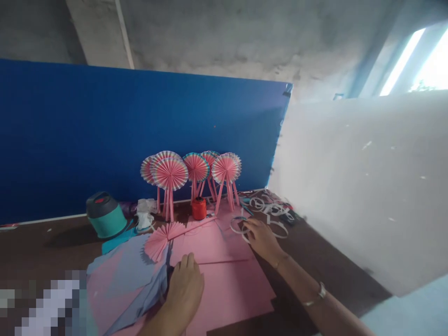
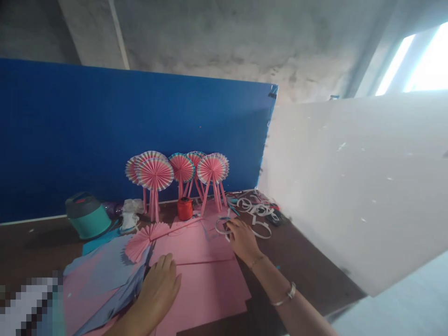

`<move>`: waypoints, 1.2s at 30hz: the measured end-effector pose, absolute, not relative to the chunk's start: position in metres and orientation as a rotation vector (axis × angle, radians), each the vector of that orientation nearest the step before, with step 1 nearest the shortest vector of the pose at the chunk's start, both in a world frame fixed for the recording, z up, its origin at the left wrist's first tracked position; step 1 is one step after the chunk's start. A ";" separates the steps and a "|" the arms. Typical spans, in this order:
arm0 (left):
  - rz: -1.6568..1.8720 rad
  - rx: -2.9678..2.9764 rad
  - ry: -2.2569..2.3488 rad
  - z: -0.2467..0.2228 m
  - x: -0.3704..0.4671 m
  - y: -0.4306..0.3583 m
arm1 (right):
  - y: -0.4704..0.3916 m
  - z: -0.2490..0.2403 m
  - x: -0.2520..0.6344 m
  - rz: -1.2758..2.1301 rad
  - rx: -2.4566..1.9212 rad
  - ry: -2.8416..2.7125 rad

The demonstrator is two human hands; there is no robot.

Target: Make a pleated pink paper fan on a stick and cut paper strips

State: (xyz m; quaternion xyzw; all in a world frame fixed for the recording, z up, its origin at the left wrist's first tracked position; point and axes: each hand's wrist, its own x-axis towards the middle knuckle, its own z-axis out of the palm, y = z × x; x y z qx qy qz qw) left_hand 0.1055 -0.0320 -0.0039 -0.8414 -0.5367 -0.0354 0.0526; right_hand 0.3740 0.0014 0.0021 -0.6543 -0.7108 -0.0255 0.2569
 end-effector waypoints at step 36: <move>-1.318 -2.546 -1.133 -0.010 0.073 0.017 | -0.003 0.008 0.254 0.026 -0.935 -2.225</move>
